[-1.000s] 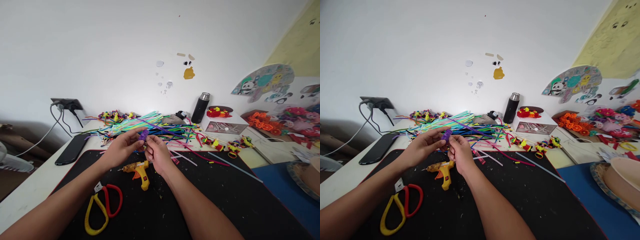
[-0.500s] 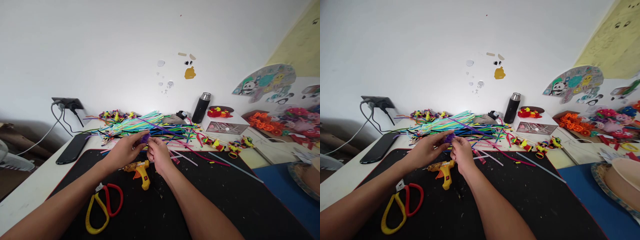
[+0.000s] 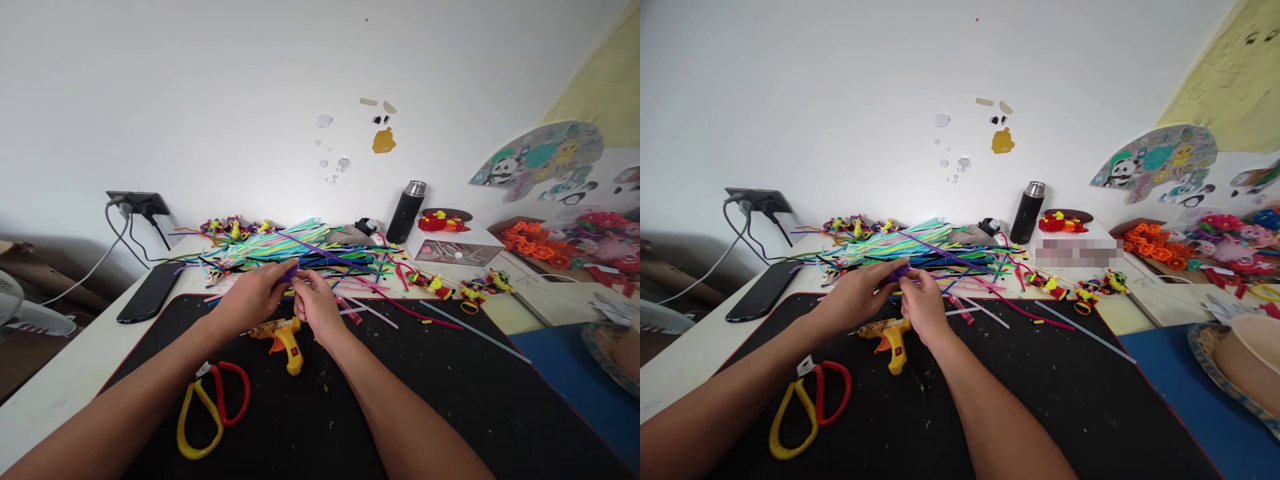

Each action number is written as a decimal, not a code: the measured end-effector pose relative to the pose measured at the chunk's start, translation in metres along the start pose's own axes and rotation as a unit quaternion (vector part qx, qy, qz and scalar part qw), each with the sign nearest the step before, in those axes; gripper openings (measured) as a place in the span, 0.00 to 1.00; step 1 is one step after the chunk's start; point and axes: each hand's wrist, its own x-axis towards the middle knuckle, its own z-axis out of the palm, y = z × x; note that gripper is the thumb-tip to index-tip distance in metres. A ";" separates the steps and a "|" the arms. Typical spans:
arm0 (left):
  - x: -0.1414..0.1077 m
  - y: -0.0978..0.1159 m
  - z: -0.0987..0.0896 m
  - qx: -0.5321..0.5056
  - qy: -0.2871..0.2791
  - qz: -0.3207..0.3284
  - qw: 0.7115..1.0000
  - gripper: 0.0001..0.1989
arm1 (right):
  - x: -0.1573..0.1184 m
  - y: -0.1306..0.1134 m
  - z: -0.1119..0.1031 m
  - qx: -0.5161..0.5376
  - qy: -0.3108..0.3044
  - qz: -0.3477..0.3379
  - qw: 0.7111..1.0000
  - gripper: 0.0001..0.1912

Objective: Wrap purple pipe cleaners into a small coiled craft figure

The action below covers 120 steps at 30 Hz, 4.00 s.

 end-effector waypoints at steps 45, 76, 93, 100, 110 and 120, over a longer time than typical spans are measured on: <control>0.005 0.016 -0.004 -0.486 -0.063 -0.121 0.863 0.27 | 0.001 -0.019 -0.009 0.058 -0.024 0.001 0.998 0.25; 0.000 0.009 -0.010 -0.294 -0.061 -0.083 0.950 0.29 | -0.001 -0.012 -0.007 -0.002 -0.050 -0.019 0.999 0.26; -0.004 0.011 0.000 -0.226 0.013 0.003 0.974 0.25 | -0.004 -0.020 -0.008 0.078 -0.053 0.004 0.996 0.28; -0.008 0.011 0.005 -0.208 0.059 0.047 0.975 0.24 | -0.005 -0.024 -0.008 0.102 -0.066 0.025 0.992 0.30; -0.011 0.010 0.009 -0.167 0.111 0.106 0.974 0.25 | -0.005 -0.023 -0.010 0.123 -0.079 0.030 0.989 0.30; -0.012 0.012 0.013 -0.123 0.140 0.168 0.968 0.30 | -0.004 -0.017 -0.013 0.145 -0.101 0.025 0.984 0.28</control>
